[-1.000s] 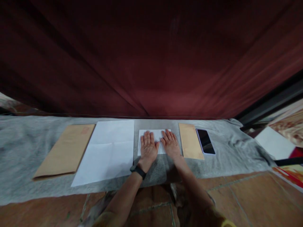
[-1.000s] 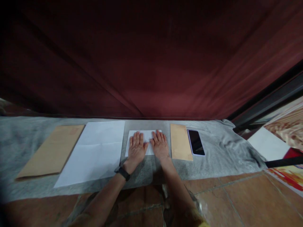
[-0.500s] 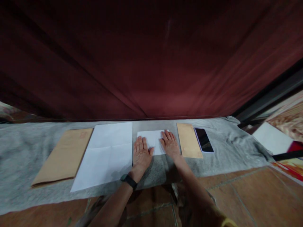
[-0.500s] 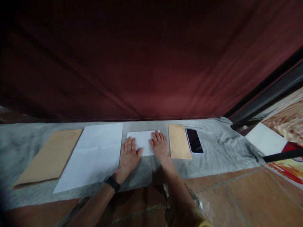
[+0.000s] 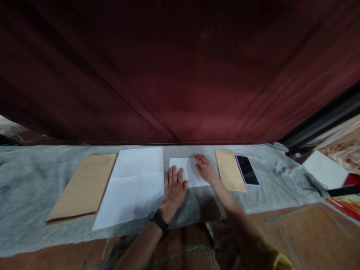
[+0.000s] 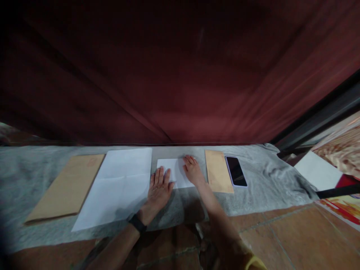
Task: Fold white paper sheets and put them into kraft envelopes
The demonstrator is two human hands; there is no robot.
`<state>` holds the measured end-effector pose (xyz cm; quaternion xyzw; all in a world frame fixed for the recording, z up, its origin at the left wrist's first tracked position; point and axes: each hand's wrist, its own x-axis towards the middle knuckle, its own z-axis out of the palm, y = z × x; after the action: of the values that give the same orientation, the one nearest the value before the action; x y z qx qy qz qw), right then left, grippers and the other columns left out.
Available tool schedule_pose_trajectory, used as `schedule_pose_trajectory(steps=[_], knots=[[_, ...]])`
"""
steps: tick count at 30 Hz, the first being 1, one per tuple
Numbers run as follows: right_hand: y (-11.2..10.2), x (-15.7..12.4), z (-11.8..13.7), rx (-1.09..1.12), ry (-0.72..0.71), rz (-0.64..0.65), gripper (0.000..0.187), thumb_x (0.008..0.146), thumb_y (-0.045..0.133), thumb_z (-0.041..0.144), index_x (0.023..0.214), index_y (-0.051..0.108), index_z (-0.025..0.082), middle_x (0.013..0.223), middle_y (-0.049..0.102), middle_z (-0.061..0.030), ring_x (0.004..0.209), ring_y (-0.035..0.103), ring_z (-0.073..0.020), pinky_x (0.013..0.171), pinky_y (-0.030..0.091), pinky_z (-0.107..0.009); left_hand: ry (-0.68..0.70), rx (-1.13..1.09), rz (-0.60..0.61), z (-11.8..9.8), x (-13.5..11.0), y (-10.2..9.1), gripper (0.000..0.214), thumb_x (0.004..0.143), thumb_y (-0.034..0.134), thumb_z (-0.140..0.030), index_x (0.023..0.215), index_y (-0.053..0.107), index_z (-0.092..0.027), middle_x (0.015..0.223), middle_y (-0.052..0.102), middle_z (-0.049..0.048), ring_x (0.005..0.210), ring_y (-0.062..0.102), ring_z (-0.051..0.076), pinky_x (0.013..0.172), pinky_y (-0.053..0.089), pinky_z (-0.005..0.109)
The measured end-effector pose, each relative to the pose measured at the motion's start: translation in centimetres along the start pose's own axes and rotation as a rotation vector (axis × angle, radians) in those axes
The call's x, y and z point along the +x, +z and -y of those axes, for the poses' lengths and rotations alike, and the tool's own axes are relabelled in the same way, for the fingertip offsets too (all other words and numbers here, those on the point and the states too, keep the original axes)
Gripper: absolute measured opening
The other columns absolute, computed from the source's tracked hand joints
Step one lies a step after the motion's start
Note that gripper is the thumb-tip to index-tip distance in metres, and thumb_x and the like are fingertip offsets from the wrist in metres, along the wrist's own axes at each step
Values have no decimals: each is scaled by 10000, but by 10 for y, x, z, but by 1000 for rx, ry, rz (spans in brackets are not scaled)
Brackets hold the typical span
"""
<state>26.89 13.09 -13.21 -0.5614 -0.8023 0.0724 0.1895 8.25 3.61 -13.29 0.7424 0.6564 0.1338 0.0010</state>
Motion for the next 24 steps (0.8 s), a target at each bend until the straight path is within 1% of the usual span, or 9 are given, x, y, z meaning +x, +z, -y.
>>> schedule_pose_trajectory(steps=[4, 7, 11, 12, 14, 17, 20, 23, 24], knots=[[-5, 25, 7, -41, -4, 87, 406, 987, 477, 215, 1371, 608, 200, 1393, 617, -110, 1311, 540, -220, 1140, 401, -397, 26, -15, 32, 3, -1, -3, 556, 990, 399, -309, 1525, 420, -159, 1628, 336, 168, 1514, 297, 328, 1203, 291, 559], [-11, 39, 12, -92, 42, 165, 370, 976, 515, 236, 1320, 642, 192, 1326, 639, -131, 1244, 585, -230, 1110, 418, -368, 36, -19, 64, 5, -1, -8, 536, 990, 383, -289, 1505, 453, -161, 1618, 365, 154, 1501, 331, 318, 1205, 303, 538], [-23, 54, 13, -46, 115, 270, 352, 924, 571, 191, 1260, 676, 177, 1276, 665, -139, 1206, 606, -246, 1067, 437, -352, 58, -36, 95, 8, -1, -16, 526, 985, 391, -262, 1501, 460, -183, 1620, 367, 143, 1502, 328, 316, 1210, 306, 521], [-26, 57, 12, -29, 124, 285, 341, 903, 588, 168, 1227, 694, 175, 1239, 685, -131, 1182, 619, -241, 1048, 444, -335, 65, -42, 103, 9, -1, -17, 521, 983, 394, -255, 1496, 466, -190, 1620, 369, 141, 1504, 323, 319, 1208, 308, 522], [-34, 60, 9, -1, 134, 305, 270, 870, 606, 138, 1099, 744, 177, 1127, 727, -103, 1085, 660, -220, 984, 467, -294, 76, -54, 117, 11, -2, -19, 508, 980, 397, -233, 1478, 488, -203, 1619, 372, 139, 1503, 323, 325, 1202, 316, 526], [-47, 56, 5, 61, 161, 325, 174, 852, 600, 136, 881, 765, 185, 943, 752, -55, 897, 690, -183, 834, 493, -250, 88, -73, 129, 14, -1, -21, 490, 977, 401, -214, 1453, 518, -202, 1614, 382, 140, 1494, 340, 333, 1188, 338, 522], [-59, 38, -1, 131, 199, 320, 179, 861, 565, 175, 828, 741, 180, 811, 734, -20, 776, 675, -163, 700, 477, -232, 89, -95, 108, 16, 3, -26, 485, 977, 404, -213, 1444, 526, -164, 1606, 392, 149, 1477, 373, 332, 1179, 360, 501], [-65, 11, -8, 262, 286, 287, 248, 893, 509, 297, 794, 698, 169, 682, 678, -1, 638, 625, -153, 584, 442, -236, 61, -125, 10, 21, 13, -35, 489, 993, 379, -228, 1459, 499, -138, 1590, 416, 156, 1440, 433, 300, 1173, 378, 476], [-64, 1, -9, 406, 366, 255, 269, 882, 527, 361, 761, 674, 170, 635, 646, 5, 594, 594, -151, 553, 423, -241, 45, -141, -31, 23, 16, -37, 489, 1003, 363, -240, 1465, 490, -139, 1583, 427, 155, 1429, 448, 287, 1168, 387, 465]])
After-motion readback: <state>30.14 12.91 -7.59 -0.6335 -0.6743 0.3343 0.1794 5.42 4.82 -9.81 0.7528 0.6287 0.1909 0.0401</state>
